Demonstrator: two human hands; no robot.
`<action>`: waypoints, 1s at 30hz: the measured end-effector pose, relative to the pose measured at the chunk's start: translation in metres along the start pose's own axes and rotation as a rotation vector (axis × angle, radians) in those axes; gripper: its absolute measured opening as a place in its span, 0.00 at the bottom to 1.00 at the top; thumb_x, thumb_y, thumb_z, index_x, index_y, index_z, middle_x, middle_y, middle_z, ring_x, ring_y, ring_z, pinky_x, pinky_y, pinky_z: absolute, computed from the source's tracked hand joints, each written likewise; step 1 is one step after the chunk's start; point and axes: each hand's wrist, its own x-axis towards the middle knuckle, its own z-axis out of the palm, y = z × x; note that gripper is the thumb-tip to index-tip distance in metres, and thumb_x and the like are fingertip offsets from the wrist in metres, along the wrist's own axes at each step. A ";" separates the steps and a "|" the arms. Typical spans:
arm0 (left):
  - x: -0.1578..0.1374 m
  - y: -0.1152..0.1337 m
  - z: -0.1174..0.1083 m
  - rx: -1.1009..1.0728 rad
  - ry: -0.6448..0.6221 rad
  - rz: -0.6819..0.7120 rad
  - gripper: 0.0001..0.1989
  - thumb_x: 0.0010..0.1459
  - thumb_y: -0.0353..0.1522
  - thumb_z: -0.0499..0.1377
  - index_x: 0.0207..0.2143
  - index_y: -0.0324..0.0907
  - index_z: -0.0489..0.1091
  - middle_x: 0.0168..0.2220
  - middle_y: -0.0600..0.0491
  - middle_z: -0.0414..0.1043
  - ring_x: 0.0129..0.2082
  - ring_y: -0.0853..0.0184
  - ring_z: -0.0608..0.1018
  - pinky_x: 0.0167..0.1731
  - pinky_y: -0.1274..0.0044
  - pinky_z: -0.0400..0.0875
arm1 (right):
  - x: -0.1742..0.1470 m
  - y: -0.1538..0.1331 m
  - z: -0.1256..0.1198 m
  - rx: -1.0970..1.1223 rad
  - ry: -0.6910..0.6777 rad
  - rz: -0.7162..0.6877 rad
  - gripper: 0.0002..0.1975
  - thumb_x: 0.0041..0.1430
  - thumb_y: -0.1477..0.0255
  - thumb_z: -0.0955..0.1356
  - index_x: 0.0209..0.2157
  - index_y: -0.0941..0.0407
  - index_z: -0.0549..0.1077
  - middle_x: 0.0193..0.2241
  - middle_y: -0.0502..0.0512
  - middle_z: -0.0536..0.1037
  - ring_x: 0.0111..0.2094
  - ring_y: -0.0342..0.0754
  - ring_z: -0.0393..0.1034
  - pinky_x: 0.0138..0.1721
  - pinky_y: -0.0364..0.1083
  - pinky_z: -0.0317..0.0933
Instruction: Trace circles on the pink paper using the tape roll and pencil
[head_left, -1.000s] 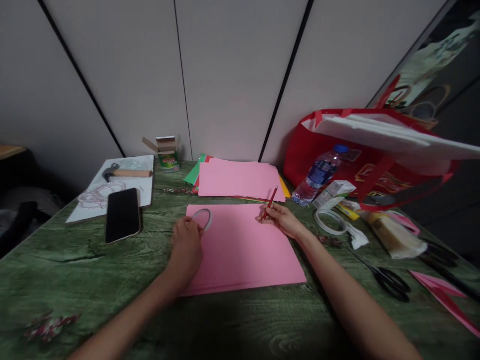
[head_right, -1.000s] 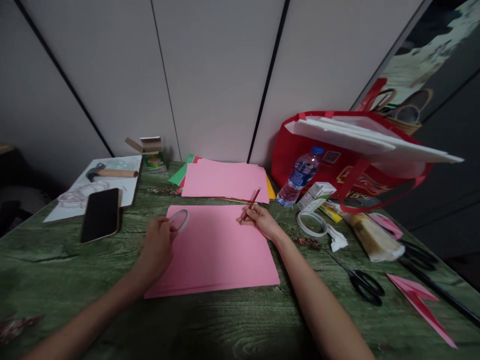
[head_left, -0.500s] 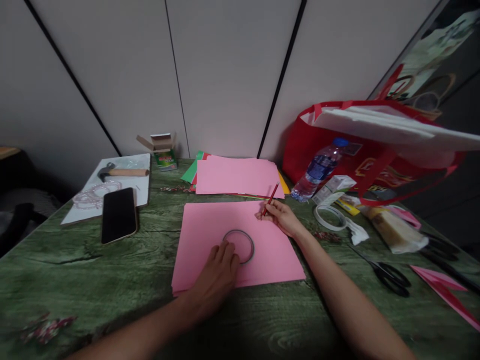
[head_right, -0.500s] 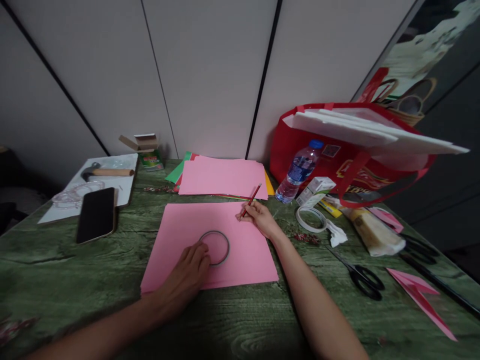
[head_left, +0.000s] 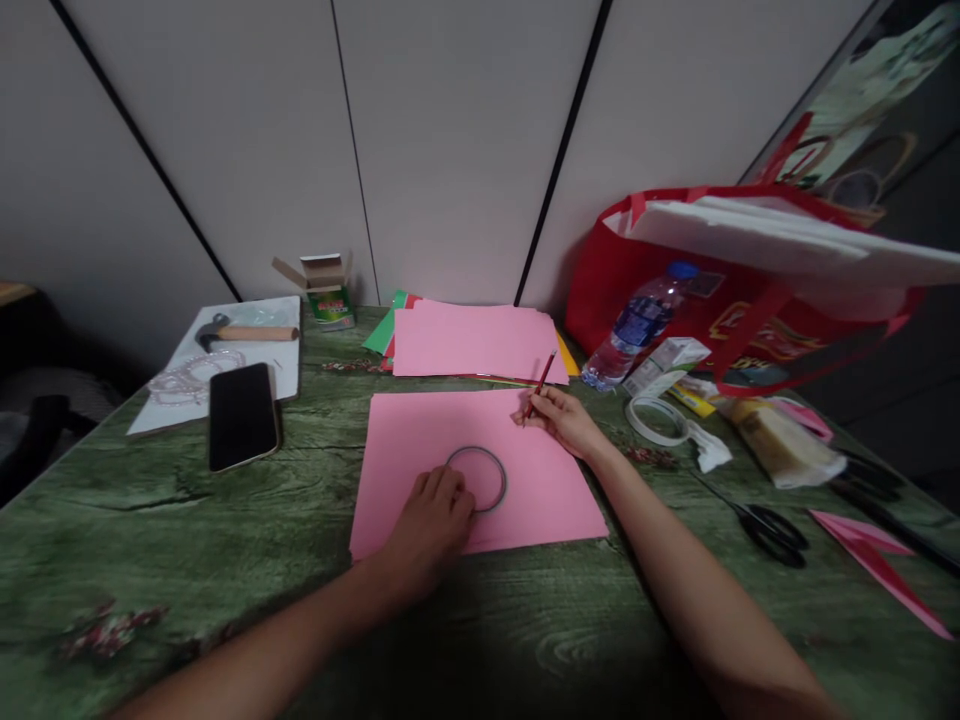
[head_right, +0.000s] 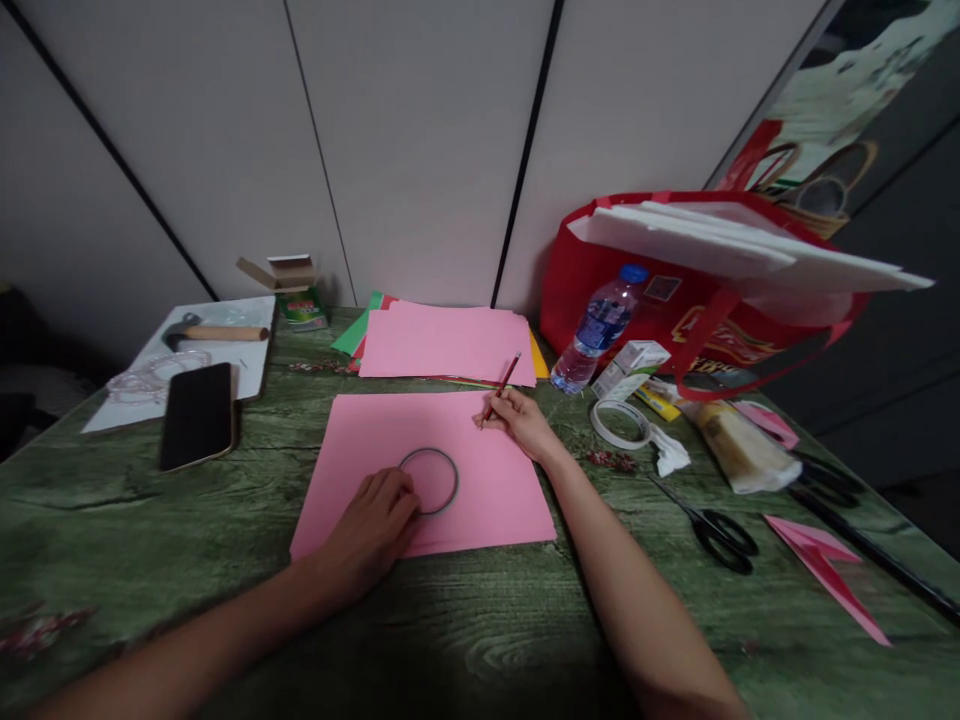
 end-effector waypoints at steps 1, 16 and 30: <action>0.000 0.000 -0.001 -0.020 0.016 -0.004 0.03 0.58 0.25 0.52 0.33 0.38 0.64 0.39 0.45 0.63 0.41 0.58 0.65 0.39 0.65 0.66 | 0.000 0.000 0.000 -0.005 0.002 0.001 0.16 0.46 0.61 0.74 0.32 0.57 0.69 0.25 0.49 0.75 0.30 0.46 0.75 0.38 0.49 0.70; 0.001 -0.008 0.004 -0.202 0.156 0.025 0.03 0.60 0.27 0.51 0.34 0.39 0.65 0.47 0.44 0.62 0.52 0.58 0.63 0.46 0.65 0.69 | -0.004 -0.014 0.010 -0.039 -0.013 0.016 0.16 0.47 0.60 0.73 0.31 0.57 0.69 0.25 0.51 0.77 0.29 0.46 0.75 0.34 0.47 0.70; -0.002 -0.009 0.010 -0.129 0.127 0.042 0.07 0.62 0.29 0.51 0.32 0.38 0.67 0.45 0.44 0.66 0.56 0.56 0.62 0.52 0.61 0.66 | -0.011 -0.007 0.088 -0.289 -0.070 -0.127 0.13 0.52 0.65 0.69 0.36 0.55 0.66 0.22 0.48 0.75 0.28 0.45 0.74 0.32 0.46 0.68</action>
